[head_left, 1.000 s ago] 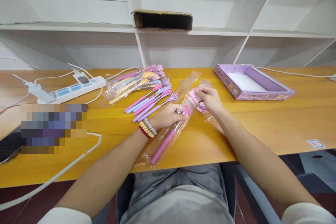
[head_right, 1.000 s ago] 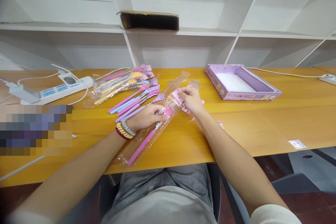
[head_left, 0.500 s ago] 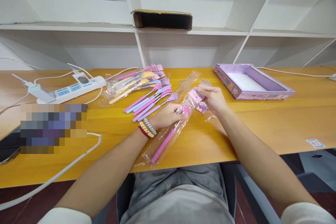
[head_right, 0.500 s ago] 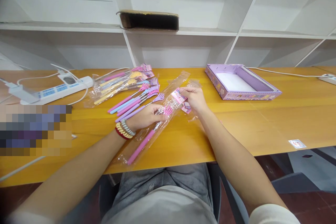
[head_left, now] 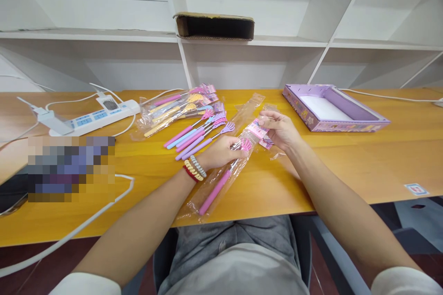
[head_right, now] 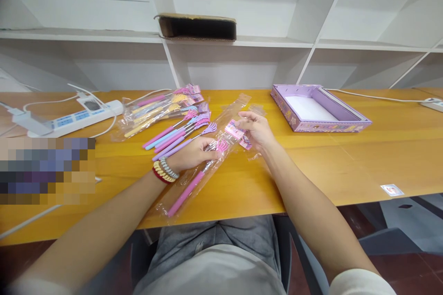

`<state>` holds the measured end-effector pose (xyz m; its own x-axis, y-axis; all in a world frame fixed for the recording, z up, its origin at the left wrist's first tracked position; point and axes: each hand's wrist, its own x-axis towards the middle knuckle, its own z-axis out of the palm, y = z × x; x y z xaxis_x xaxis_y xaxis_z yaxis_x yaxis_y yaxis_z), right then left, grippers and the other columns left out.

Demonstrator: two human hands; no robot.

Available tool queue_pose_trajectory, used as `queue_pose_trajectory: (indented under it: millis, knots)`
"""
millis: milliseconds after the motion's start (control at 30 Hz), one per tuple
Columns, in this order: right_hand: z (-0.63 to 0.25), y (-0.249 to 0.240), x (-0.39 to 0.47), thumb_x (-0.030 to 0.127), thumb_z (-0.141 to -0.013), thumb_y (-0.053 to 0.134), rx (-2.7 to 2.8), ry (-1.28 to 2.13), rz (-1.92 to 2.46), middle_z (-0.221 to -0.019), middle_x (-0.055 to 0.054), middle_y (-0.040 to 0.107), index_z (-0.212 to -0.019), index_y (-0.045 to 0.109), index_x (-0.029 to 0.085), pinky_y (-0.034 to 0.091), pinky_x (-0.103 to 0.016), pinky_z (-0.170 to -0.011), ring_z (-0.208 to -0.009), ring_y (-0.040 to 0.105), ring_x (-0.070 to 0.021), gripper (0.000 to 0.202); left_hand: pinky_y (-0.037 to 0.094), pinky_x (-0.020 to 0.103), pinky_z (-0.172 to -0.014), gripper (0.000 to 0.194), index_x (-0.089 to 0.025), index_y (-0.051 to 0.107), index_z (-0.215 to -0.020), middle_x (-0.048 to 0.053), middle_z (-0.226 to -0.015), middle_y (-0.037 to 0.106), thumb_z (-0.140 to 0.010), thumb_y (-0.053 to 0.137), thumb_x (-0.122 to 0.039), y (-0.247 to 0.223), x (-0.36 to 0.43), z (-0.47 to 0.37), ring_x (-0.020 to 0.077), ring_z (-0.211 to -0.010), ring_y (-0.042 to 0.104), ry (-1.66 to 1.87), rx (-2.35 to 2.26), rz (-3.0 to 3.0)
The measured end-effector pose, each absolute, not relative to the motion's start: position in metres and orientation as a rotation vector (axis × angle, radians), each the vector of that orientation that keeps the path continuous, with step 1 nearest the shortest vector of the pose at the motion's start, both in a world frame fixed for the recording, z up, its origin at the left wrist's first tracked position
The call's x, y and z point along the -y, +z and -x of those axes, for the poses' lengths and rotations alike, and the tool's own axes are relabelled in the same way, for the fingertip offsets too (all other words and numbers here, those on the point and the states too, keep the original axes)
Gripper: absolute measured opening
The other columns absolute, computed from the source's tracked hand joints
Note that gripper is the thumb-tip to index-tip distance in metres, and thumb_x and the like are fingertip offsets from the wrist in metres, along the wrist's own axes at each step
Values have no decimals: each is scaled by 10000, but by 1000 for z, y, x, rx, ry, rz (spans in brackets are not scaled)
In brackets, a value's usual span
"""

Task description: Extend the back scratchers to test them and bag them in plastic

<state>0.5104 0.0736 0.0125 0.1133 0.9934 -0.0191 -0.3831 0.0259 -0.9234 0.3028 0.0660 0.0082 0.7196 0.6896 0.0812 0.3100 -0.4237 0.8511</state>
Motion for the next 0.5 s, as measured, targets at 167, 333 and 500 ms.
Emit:
queue_pose_trajectory:
  millis: [167,333,500]
  knots:
    - [-512,13,-74,182,-651,664,877,1433,996,-650,-42,653,-694,642,145,505,-273,-511,-560,580,-139,61,323,244,-593,229,-152,489,-676,-35,-666,433,-792,567,-333,11,-67,-301,95,-618,386,577,-732,-2035]
    - [-516,13,-75,149,-670,617,920,1485,994,-606,-60,647,-682,635,122,524,-301,-484,-508,592,-158,34,334,246,-610,232,-152,496,-691,-33,-678,440,-794,573,-346,12,-68,-299,99,-634,400,577,-738,-2018]
    - [-520,14,-73,94,-627,641,1006,1490,993,-633,-66,674,-754,670,104,554,-303,-513,-519,626,-167,131,345,246,-613,236,-152,503,-696,-31,-679,454,-792,573,-357,8,-70,-299,100,-630,409,562,-748,-2003]
